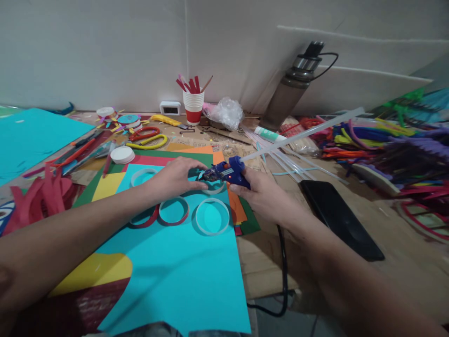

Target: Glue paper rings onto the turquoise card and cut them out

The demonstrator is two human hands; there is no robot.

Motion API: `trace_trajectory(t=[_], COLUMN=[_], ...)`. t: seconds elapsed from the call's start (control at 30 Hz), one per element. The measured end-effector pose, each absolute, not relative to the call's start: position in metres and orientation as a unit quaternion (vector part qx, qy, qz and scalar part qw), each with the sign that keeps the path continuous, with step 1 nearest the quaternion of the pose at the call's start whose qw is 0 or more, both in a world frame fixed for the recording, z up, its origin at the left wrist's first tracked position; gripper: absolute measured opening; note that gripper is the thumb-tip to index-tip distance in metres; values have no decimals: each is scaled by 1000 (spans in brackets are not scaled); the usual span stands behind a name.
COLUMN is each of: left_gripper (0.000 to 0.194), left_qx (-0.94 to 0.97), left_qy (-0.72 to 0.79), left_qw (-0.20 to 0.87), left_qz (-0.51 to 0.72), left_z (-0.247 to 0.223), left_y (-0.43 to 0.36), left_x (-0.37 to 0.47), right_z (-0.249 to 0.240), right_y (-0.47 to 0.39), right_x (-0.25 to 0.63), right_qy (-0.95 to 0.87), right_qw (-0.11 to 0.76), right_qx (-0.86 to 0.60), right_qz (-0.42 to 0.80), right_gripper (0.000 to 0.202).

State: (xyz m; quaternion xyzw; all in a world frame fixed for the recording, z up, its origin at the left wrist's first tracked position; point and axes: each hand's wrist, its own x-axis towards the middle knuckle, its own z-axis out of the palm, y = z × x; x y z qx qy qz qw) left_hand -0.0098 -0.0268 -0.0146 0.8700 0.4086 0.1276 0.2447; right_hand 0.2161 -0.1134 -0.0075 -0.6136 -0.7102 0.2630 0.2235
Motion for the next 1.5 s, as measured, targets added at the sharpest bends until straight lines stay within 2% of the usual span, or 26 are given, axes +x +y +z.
trace_trajectory(t=[0.43,0.73,1.03,1.5], left_gripper=[53,54,55,55], left_qx=[862,872,869,865], left_qy=[418,403,415,410], left_qw=[253,245,245,259], left_qz=[131,129,115,126], left_z=[-14,-17,-13,-12], left_y=[-28,-25,-27,-28], left_x=[-11,-11,-11,-10], right_z=[-7,-2,-8,-8], right_y=[-114,-115,-114,-114], right_x=[213,217,215,217], right_qy=[-705,-707,-709,-703], right_qw=[230,206,243,237], right_qx=[-631,-618,-612,-632], right_qz=[229,273,254,225], right_gripper=[17,19,16,26])
